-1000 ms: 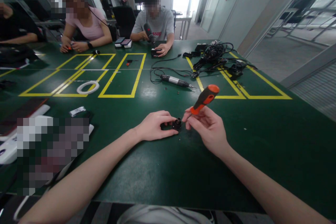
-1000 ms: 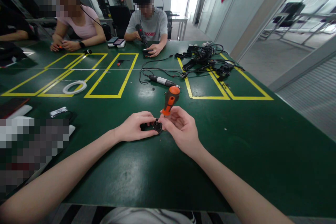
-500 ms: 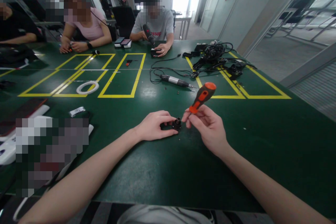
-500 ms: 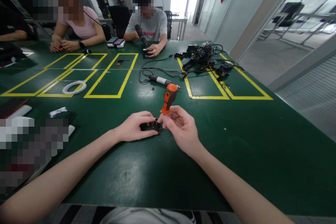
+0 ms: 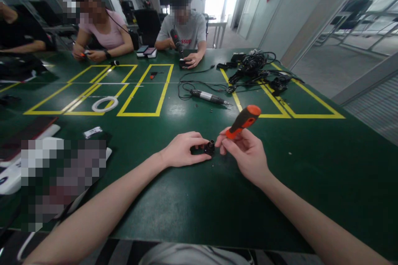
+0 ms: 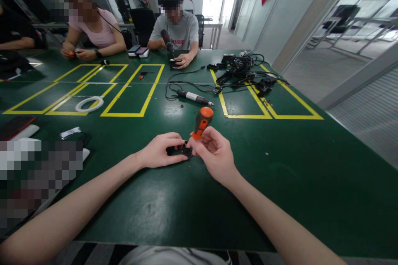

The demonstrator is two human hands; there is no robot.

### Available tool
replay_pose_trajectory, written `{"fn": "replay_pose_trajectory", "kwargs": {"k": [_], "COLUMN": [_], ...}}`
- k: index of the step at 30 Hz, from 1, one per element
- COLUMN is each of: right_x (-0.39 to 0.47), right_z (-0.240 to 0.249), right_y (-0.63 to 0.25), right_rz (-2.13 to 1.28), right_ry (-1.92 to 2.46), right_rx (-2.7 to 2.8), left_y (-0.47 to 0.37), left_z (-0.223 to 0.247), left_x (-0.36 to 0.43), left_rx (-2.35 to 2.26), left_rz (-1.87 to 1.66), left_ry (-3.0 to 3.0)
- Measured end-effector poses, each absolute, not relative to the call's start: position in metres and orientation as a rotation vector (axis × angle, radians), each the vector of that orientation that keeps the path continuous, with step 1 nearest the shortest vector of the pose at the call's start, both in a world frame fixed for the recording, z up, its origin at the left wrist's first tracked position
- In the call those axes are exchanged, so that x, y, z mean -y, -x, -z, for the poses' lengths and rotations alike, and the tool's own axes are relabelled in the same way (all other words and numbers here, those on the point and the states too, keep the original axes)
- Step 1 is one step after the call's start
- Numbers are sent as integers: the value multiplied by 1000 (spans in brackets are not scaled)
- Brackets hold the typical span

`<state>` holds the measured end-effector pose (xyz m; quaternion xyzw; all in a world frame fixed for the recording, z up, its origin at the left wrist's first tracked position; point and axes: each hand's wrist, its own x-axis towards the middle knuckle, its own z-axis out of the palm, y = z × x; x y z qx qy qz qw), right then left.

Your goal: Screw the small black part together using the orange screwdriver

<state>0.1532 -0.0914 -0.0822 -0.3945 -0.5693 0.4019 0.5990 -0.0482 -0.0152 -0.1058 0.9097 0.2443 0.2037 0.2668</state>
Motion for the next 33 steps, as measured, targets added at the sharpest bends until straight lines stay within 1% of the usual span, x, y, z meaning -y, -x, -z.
{"fn": "replay_pose_trajectory", "kwargs": {"k": [33], "right_x": [92], "right_z": [81], "right_y": [-156], "right_rz": [-850], "right_ry": [945], "right_rx": [1380], "left_y": [48], "left_z": [107], "left_x": [14], "left_rx": [-653], "left_rz": [-557], "left_ry": [-2451]}}
